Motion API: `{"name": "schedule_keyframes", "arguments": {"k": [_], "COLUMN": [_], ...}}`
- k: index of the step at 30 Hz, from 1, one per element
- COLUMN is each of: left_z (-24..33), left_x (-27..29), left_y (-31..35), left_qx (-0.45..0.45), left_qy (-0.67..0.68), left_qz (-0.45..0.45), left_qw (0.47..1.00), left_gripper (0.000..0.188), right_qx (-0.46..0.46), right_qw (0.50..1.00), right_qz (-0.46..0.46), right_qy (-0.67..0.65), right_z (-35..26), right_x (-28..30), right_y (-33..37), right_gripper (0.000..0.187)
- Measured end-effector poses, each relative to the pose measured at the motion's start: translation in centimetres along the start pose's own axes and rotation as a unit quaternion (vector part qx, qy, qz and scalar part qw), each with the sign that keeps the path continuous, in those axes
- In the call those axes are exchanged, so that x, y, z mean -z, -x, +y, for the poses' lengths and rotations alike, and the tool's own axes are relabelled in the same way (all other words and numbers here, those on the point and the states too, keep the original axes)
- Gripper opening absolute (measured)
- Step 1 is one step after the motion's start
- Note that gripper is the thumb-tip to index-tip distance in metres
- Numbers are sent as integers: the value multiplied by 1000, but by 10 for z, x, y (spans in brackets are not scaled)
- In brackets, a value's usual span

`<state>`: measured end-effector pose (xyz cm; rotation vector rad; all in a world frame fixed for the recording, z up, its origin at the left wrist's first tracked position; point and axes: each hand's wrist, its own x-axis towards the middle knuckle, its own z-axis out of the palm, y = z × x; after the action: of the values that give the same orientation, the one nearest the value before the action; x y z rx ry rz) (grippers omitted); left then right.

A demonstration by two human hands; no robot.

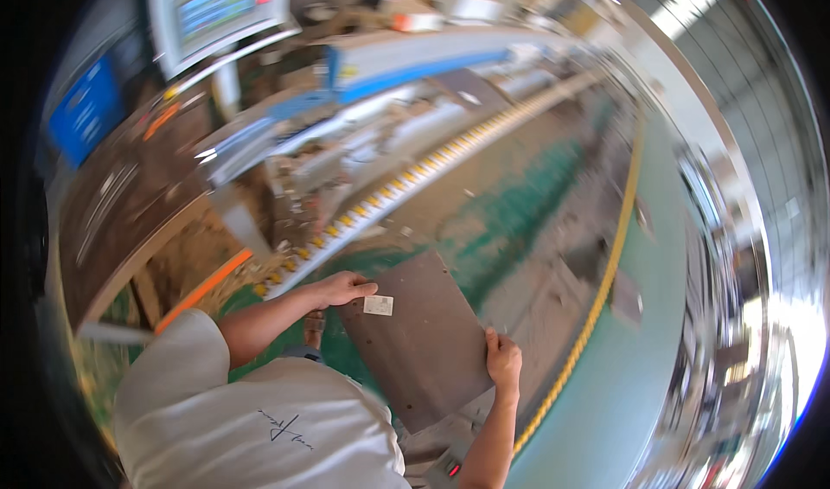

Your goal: The person picks up wooden panels one at a time and feeds them into an edge-banding machine, repeating the process for multiple boards.

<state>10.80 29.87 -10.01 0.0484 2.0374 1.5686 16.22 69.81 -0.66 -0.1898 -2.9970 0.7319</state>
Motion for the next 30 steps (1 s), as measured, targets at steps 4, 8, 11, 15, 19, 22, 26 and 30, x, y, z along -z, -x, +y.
{"name": "schedule_keyframes", "arguments": {"k": [4, 8, 11, 15, 19, 22, 26, 30], "left_z": [-89, -129, -168, -192, -208, -186, -207, -185], "left_x": [124, 174, 198, 224, 245, 267, 293, 311], "left_y": [78, 138, 135, 109, 67, 59, 44, 25], "left_qx": [65, 116, 83, 67, 46, 111, 103, 182], "left_qy": [144, 308, 369, 397, 405, 359, 378, 312], "left_qz": [193, 346, 484, 582, 636, 663, 622, 649], "left_qw": [968, 879, 789, 707, 655, 648, 678, 670], "left_gripper": [60, 53, 54, 55, 58, 60, 61, 56], "right_qx": [79, -12, -113, -114, -172, -213, -173, -118], "right_qw": [988, 919, 783, 768, 768, 767, 773, 825], "right_qz": [-15, -294, -510, -493, -444, -380, -391, -334], "right_qy": [-128, -264, -337, -393, -429, -470, -468, -440], "right_z": [-117, -200, -266, -327, -363, -378, -403, -418], "right_x": [-76, -173, -253, -337, -396, -421, -438, -442], "right_y": [-104, -143, -149, -188, -237, -272, -313, -326], "right_gripper": [45, 48, 53, 45, 39, 40, 42, 42]}}
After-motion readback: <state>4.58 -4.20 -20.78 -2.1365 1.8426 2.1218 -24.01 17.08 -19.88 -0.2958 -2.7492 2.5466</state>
